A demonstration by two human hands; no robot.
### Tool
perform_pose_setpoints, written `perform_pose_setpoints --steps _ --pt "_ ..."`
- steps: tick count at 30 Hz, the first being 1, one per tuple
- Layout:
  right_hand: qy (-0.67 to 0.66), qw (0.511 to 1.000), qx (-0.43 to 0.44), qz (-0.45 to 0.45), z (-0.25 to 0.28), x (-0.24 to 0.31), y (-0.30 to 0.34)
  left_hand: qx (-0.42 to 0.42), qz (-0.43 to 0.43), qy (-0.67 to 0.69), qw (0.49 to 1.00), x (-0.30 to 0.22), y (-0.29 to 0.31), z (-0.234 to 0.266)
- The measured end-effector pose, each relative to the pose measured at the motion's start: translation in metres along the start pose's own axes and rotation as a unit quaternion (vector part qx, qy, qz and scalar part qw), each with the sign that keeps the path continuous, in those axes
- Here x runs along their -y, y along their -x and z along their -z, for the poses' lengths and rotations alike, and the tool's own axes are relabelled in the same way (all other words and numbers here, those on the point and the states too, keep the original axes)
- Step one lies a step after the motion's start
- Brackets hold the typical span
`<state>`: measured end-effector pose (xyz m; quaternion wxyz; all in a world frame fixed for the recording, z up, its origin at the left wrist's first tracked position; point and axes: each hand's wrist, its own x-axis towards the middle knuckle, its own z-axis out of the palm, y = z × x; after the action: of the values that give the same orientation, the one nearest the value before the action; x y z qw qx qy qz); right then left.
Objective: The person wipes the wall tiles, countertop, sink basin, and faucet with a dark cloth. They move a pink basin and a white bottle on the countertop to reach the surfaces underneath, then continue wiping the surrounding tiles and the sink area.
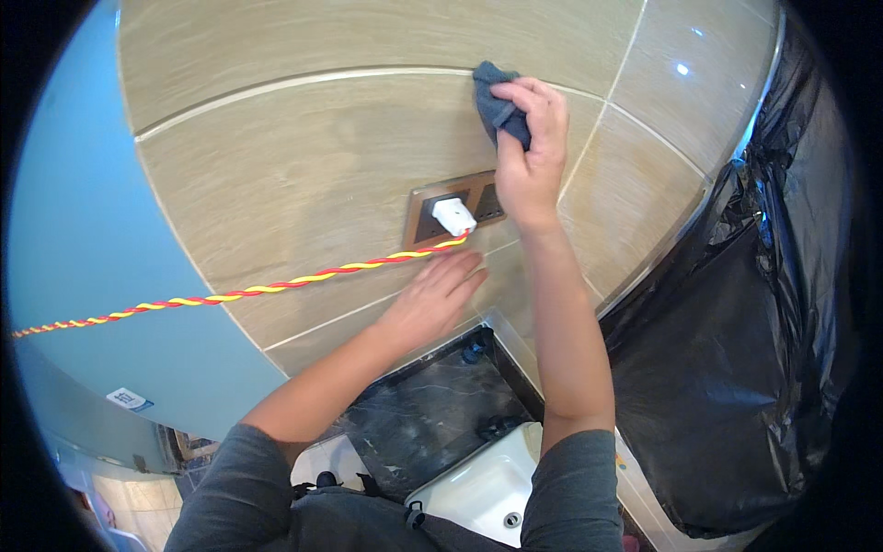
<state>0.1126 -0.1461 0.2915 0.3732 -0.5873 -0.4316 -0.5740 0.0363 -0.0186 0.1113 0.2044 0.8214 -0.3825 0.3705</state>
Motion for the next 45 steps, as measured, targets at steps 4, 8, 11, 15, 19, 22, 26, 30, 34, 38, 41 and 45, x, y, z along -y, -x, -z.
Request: perform_pose_setpoints --steps 4,8,11,15,19,22,26,30,34,38,41,45 --pt "0.002 0.995 0.069 0.065 -0.006 0.016 0.020 0.000 0.032 -0.016 0.999 -0.005 0.051 0.060" --pt "-0.021 0.983 0.173 0.061 0.014 0.024 0.009 -0.030 0.052 -0.045 0.997 -0.012 0.068 0.096" --pt "-0.047 0.987 0.146 0.048 0.011 0.042 -0.019 -0.047 0.041 -0.116 0.991 -0.023 0.068 0.114" --pt "-0.057 0.988 0.108 0.096 -0.021 0.080 -0.054 -0.051 0.056 -0.135 0.988 -0.024 0.072 0.129" --pt "-0.034 0.966 0.211 0.145 -0.028 0.105 -0.049 -0.047 0.039 -0.147 0.987 -0.021 0.088 0.145" --pt "-0.040 0.943 0.307 0.126 -0.016 0.108 -0.030 -0.043 0.020 -0.140 0.989 -0.020 0.099 0.156" --pt "-0.051 0.949 0.294 0.100 -0.017 0.131 -0.039 -0.035 -0.004 -0.131 0.991 -0.017 0.107 0.176" --pt "-0.065 0.964 0.193 0.169 -0.056 0.165 -0.067 -0.026 -0.034 -0.124 0.991 -0.012 0.112 0.186" --pt "-0.086 0.933 0.256 0.236 -0.073 0.177 -0.070 -0.003 -0.084 -0.162 0.983 -0.002 0.122 0.184" --pt "-0.003 0.887 0.394 0.241 -0.051 0.174 -0.060 0.002 -0.106 -0.207 0.972 0.005 0.127 0.181" --pt "0.039 0.878 0.431 0.206 -0.029 0.158 -0.057 -0.001 -0.102 -0.210 0.972 0.004 0.125 0.175" --pt "-0.020 0.953 0.267 0.138 -0.028 0.145 -0.056 -0.018 -0.098 -0.219 0.971 0.006 0.123 0.166"
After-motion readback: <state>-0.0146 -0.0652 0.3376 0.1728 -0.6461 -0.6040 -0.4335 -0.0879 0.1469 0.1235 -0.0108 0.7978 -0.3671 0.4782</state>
